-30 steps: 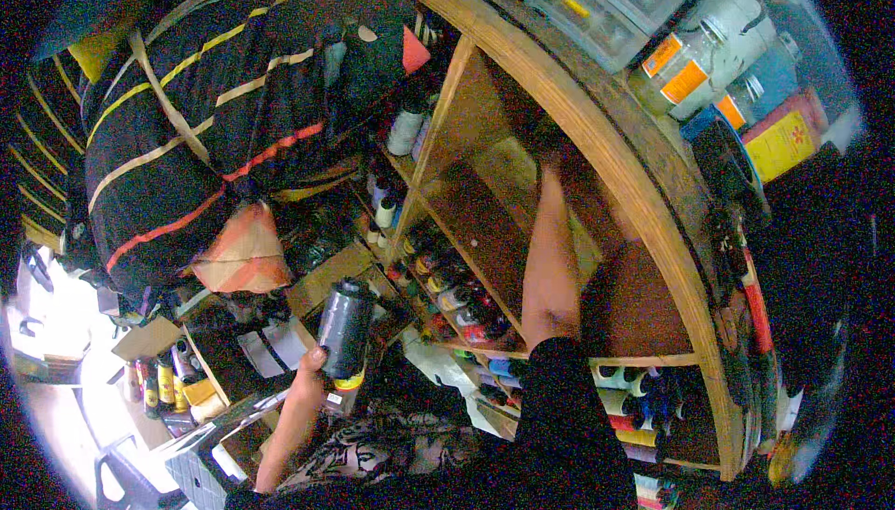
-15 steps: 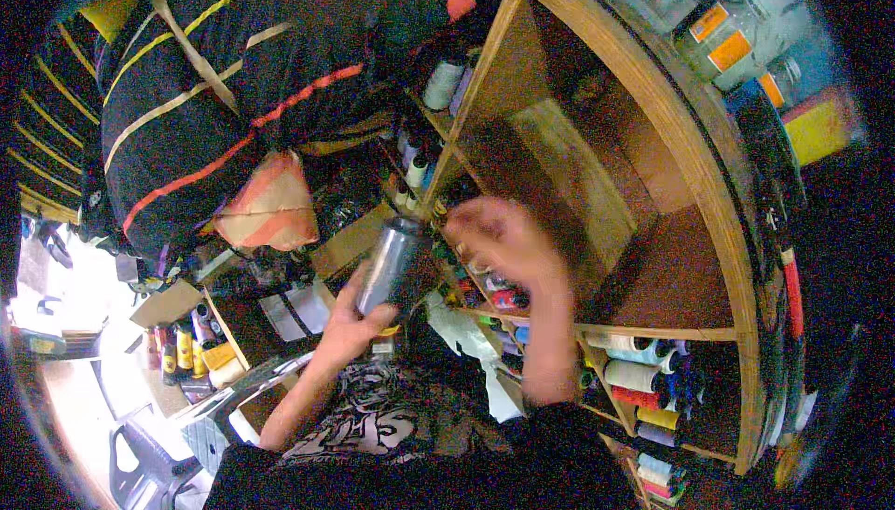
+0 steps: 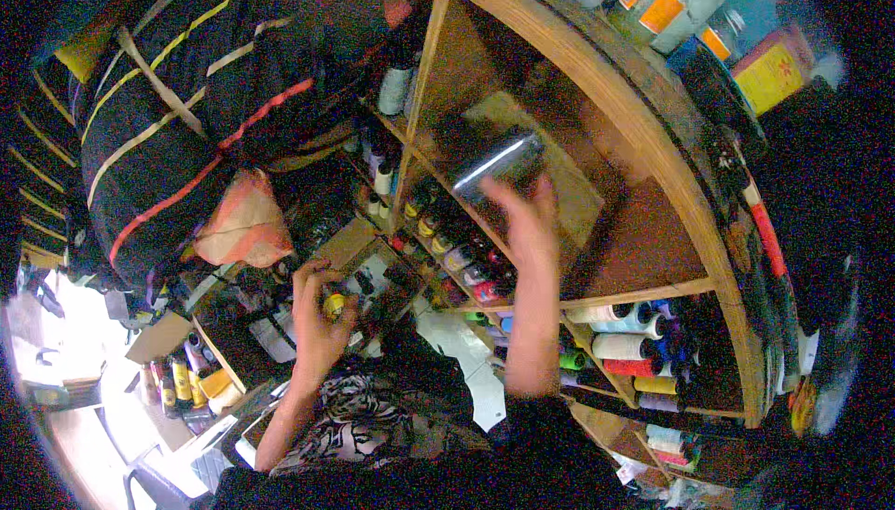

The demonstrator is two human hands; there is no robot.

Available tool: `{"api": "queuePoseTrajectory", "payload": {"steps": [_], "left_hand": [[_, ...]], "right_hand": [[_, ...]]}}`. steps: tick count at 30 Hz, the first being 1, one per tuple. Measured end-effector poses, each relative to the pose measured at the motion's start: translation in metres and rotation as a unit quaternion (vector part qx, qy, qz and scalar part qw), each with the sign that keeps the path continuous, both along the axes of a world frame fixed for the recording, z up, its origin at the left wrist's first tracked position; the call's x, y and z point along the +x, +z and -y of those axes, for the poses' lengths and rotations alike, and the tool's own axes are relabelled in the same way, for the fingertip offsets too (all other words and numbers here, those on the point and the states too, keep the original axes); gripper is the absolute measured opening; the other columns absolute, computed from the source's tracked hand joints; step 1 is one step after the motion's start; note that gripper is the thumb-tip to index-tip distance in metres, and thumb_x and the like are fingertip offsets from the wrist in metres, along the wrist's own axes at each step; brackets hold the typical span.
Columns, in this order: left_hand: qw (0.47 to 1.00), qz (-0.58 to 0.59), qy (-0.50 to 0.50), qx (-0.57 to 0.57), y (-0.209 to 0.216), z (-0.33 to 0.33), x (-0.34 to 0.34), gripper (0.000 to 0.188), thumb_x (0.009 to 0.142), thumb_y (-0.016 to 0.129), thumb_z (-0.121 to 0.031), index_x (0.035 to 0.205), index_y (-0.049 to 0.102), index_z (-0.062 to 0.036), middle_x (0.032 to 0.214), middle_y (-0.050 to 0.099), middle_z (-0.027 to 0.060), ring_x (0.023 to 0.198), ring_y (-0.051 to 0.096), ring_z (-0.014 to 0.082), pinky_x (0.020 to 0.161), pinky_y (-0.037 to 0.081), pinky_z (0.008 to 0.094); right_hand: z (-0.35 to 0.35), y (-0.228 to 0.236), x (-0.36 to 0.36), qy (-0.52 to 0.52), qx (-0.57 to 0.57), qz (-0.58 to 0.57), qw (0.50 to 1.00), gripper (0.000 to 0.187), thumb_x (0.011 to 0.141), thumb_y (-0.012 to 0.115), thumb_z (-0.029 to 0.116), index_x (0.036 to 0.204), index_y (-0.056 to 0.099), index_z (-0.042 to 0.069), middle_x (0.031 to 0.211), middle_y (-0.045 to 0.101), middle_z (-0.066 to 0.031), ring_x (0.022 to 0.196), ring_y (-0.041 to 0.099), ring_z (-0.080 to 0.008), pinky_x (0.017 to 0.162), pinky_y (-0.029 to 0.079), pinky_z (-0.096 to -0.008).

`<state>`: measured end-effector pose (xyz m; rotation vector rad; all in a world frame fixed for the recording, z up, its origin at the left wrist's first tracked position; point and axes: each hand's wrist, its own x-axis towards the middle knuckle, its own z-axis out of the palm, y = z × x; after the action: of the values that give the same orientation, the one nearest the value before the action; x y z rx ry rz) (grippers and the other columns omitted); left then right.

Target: The person sorts various spools of thread and containers from a cardboard box onto wooden shelves, organizing them by color and type.

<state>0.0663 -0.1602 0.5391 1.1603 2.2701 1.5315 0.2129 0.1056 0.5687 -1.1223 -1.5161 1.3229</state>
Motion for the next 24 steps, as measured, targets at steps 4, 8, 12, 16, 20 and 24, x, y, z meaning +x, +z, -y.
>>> {"api": "queuePoseTrajectory", "payload": {"steps": [4,8,12,16,20,24], "left_hand": [[1.000,0.025,0.018,0.000,-0.005,0.007,-0.001,0.033,0.066,0.066,-0.001,0.097,0.054,-0.0036,0.111,0.045,0.0168,0.105,0.047,0.0332,0.087,0.041,0.0373],[0.999,0.007,0.032,-0.022,-0.007,0.007,-0.001,0.034,0.066,0.066,-0.001,0.097,0.055,-0.0046,0.111,0.045,0.0164,0.105,0.047,0.0332,0.086,0.041,0.0371],[0.997,0.006,0.064,-0.036,-0.006,0.012,-0.004,0.033,0.064,0.068,-0.002,0.094,0.055,-0.0052,0.111,0.046,0.0157,0.103,0.048,0.0339,0.086,0.041,0.0375],[0.998,-0.002,0.063,-0.022,-0.014,0.010,-0.007,0.034,0.063,0.067,0.000,0.093,0.054,-0.0049,0.110,0.047,0.0155,0.101,0.050,0.0325,0.084,0.042,0.0369],[0.996,0.025,0.080,-0.024,-0.012,0.007,-0.006,0.035,0.062,0.068,0.000,0.095,0.055,-0.0047,0.109,0.048,0.0151,0.101,0.050,0.0313,0.083,0.043,0.0354],[0.997,0.021,0.073,0.002,-0.013,0.000,-0.007,0.045,0.062,0.070,-0.002,0.103,0.051,-0.0028,0.106,0.050,0.0151,0.100,0.051,0.0292,0.083,0.043,0.0349]], "right_hand": [[-0.090,0.024,-0.006,-0.166,0.114,0.150,0.968,0.068,0.065,0.076,0.011,0.123,0.043,-0.003,0.115,0.055,-0.0109,0.107,0.051,-0.0193,0.093,0.038,-0.0304],[-0.239,-0.046,0.001,-0.208,0.317,0.190,0.906,0.072,0.061,0.078,0.013,0.123,0.045,0.001,0.112,0.059,-0.0099,0.104,0.055,-0.0251,0.092,0.040,-0.0343],[-0.300,-0.072,-0.009,-0.155,0.366,0.161,0.903,0.068,0.059,0.079,0.013,0.119,0.049,0.000,0.112,0.059,-0.0121,0.105,0.055,-0.0277,0.093,0.040,-0.0367],[-0.352,-0.084,0.001,-0.275,0.531,0.191,0.779,0.062,0.060,0.079,0.016,0.114,0.053,0.000,0.110,0.059,-0.0146,0.104,0.055,-0.0286,0.091,0.042,-0.0373],[-0.324,-0.087,-0.005,-0.196,0.481,0.200,0.831,0.065,0.058,0.080,0.019,0.114,0.053,0.000,0.109,0.059,-0.0153,0.103,0.055,-0.0298,0.090,0.042,-0.0381],[-0.295,-0.069,-0.012,-0.201,0.424,0.192,0.862,0.068,0.057,0.081,0.023,0.114,0.053,0.000,0.110,0.059,-0.0155,0.102,0.055,-0.0307,0.089,0.043,-0.0388]]}}
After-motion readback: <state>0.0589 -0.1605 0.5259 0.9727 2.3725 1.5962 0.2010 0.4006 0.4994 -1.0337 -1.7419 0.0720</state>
